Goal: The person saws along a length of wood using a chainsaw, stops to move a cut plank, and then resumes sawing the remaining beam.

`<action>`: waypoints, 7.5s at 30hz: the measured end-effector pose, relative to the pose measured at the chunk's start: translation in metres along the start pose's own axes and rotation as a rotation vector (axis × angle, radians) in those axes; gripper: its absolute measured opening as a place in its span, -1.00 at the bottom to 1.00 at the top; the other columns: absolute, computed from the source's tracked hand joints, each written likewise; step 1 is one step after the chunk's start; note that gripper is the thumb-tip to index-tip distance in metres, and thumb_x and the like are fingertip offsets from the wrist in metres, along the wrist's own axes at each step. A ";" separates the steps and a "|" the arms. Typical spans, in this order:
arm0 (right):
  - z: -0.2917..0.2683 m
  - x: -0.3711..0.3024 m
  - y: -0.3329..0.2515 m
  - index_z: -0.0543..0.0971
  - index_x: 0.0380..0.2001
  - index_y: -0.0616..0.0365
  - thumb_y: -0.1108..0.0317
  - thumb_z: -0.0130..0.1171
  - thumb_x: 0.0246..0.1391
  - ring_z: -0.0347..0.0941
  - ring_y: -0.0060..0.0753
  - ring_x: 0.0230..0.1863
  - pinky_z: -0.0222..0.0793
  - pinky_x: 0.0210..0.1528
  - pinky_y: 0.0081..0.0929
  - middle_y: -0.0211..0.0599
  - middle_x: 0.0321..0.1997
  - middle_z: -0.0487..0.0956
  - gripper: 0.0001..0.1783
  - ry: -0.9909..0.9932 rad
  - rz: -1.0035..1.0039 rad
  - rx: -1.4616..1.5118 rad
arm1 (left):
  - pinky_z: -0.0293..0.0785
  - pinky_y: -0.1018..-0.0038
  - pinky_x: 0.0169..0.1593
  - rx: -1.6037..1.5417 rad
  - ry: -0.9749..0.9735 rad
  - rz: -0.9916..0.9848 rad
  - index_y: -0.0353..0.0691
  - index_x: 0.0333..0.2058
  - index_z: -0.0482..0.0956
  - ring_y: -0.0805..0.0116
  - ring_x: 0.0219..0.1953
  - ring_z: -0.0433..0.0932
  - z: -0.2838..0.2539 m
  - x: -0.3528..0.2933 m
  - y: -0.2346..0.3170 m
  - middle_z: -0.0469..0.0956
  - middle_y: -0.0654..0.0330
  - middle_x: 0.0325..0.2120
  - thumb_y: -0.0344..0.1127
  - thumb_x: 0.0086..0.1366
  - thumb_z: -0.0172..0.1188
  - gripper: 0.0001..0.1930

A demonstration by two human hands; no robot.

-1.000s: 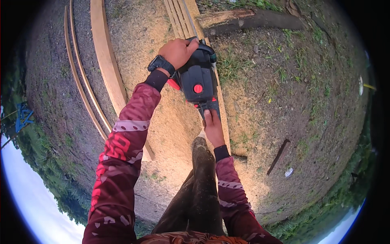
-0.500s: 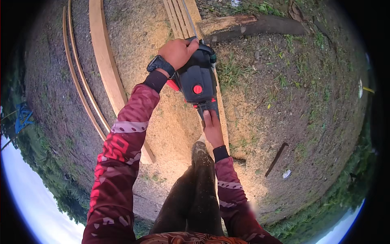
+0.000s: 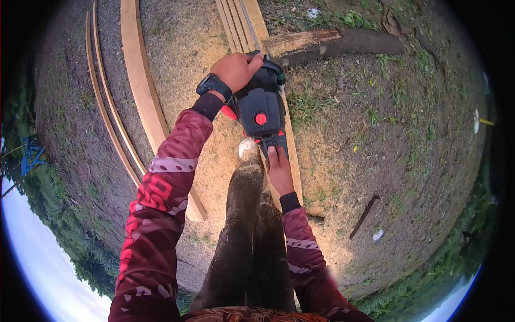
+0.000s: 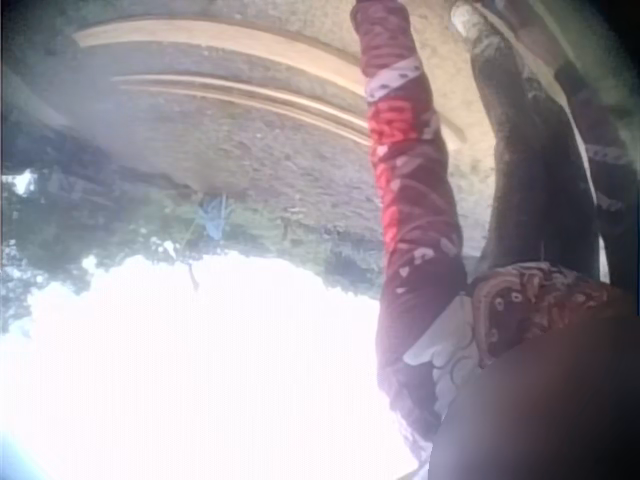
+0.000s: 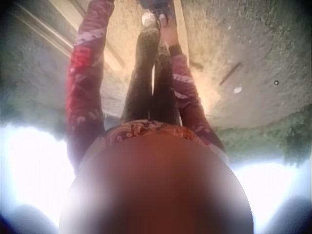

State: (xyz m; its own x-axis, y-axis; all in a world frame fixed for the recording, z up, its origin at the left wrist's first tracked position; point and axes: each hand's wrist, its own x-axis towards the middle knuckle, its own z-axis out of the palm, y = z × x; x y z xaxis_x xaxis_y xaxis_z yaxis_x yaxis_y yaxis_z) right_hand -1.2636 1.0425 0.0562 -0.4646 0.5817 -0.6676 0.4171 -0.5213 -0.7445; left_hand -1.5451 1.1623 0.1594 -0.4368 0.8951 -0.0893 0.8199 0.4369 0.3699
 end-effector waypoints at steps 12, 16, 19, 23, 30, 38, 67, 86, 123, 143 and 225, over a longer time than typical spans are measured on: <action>0.009 0.023 -0.010 0.45 0.10 0.17 -0.13 -0.12 0.47 0.56 0.26 -0.13 0.39 -0.05 -0.02 0.10 -0.21 0.61 -0.44 0.075 -0.092 -0.085 | 0.57 0.05 -0.28 -0.033 -0.017 0.001 -0.21 -0.33 0.77 -0.21 -0.41 0.64 -0.014 0.029 -0.006 0.64 -0.15 -0.52 0.31 0.44 -0.03 -0.33; 0.016 0.029 -0.028 0.46 0.07 0.16 -0.06 -0.10 0.49 0.38 -0.21 -0.27 0.30 -0.21 -0.31 -0.23 -0.28 0.51 -0.51 0.075 -0.094 0.014 | 0.57 0.05 -0.29 0.000 -0.031 0.008 -0.21 -0.32 0.77 -0.21 -0.41 0.64 -0.023 0.040 -0.010 0.64 -0.15 -0.52 0.31 0.44 -0.03 -0.33; 0.015 0.039 -0.036 0.46 0.07 0.17 -0.07 -0.10 0.49 0.39 -0.21 -0.26 0.30 -0.20 -0.31 -0.21 -0.27 0.51 -0.50 0.081 -0.107 -0.027 | 0.56 0.04 -0.29 -0.013 -0.024 -0.011 -0.20 -0.33 0.77 -0.21 -0.42 0.64 -0.029 0.052 -0.014 0.63 -0.14 -0.53 0.31 0.43 -0.02 -0.34; 0.019 0.046 -0.039 0.44 0.09 0.20 -0.16 -0.13 0.46 0.56 0.26 -0.11 0.38 -0.03 -0.02 0.17 -0.20 0.61 -0.40 0.097 -0.121 -0.096 | 0.57 0.05 -0.27 -0.006 -0.024 -0.026 -0.16 -0.31 0.78 -0.18 -0.41 0.65 -0.033 0.059 -0.014 0.65 -0.10 -0.53 0.29 0.43 -0.02 -0.37; 0.027 0.050 -0.050 0.44 0.12 0.19 -0.16 -0.13 0.46 0.57 0.29 -0.06 0.40 0.00 -0.04 0.19 -0.14 0.63 -0.41 0.062 -0.053 -0.027 | 0.60 0.06 -0.23 0.030 -0.080 -0.033 -0.11 -0.27 0.80 -0.17 -0.38 0.67 -0.042 0.072 -0.023 0.67 -0.08 -0.51 0.28 0.43 -0.04 -0.39; 0.044 0.077 -0.069 0.47 0.07 0.14 0.05 -0.03 0.51 0.22 -0.73 -0.42 0.23 -0.38 -0.64 -0.59 -0.34 0.42 -0.62 0.130 -0.147 0.035 | 0.59 0.03 -0.23 0.002 -0.027 -0.026 -0.12 -0.34 0.80 -0.18 -0.38 0.66 -0.051 0.098 -0.035 0.66 -0.10 -0.50 0.29 0.42 -0.03 -0.38; 0.066 0.133 -0.157 0.48 0.05 0.15 0.02 -0.06 0.51 0.17 -0.68 -0.47 0.14 -0.44 -0.56 -0.57 -0.46 0.32 -0.59 0.099 -0.152 0.081 | 0.60 0.03 -0.21 -0.009 -0.015 -0.005 -0.16 -0.29 0.79 -0.20 -0.37 0.67 -0.092 0.184 -0.071 0.67 -0.13 -0.49 0.30 0.43 -0.05 -0.35; 0.076 0.171 -0.219 0.46 0.06 0.18 -0.14 -0.11 0.46 0.57 0.23 -0.15 0.39 -0.05 -0.02 0.11 -0.23 0.62 -0.45 0.090 -0.098 -0.041 | 0.57 0.03 -0.20 -0.035 -0.039 0.012 -0.22 -0.29 0.77 -0.25 -0.36 0.65 -0.124 0.246 -0.087 0.65 -0.17 -0.48 0.30 0.44 -0.04 -0.34; 0.104 0.227 -0.303 0.46 0.04 0.19 -0.11 -0.07 0.45 0.56 0.13 -0.27 0.38 -0.15 -0.06 0.00 -0.34 0.58 -0.47 0.060 -0.043 0.052 | 0.59 0.02 -0.22 0.033 -0.049 0.019 -0.19 -0.31 0.78 -0.21 -0.39 0.66 -0.168 0.338 -0.113 0.65 -0.15 -0.52 0.28 0.43 -0.05 -0.35; 0.116 0.275 -0.354 0.48 0.03 0.19 -0.09 -0.07 0.47 0.39 -0.18 -0.27 0.30 -0.20 -0.30 -0.19 -0.29 0.50 -0.49 0.107 -0.101 0.031 | 0.60 0.03 -0.17 -0.023 -0.042 0.005 -0.17 -0.26 0.79 -0.20 -0.34 0.67 -0.198 0.404 -0.137 0.68 -0.13 -0.45 0.26 0.43 -0.03 -0.39; 0.068 0.092 -0.228 0.48 0.04 0.21 -0.12 -0.13 0.47 0.53 0.37 -0.04 0.38 0.02 0.03 0.23 -0.11 0.62 -0.44 0.113 -0.030 -0.109 | 0.59 0.03 -0.18 -0.087 -0.065 -0.089 -0.13 -0.28 0.79 -0.21 -0.33 0.66 -0.141 0.195 -0.070 0.68 -0.12 -0.44 0.27 0.43 -0.02 -0.40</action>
State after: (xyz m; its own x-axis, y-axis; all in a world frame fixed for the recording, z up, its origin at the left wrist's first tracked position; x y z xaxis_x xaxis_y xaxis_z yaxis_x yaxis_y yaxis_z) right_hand -1.4548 1.1727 0.1643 -0.3895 0.6657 -0.6365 0.4896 -0.4357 -0.7553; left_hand -1.7399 1.2936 0.2461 -0.4789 0.8583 -0.1842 0.7426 0.5080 0.4364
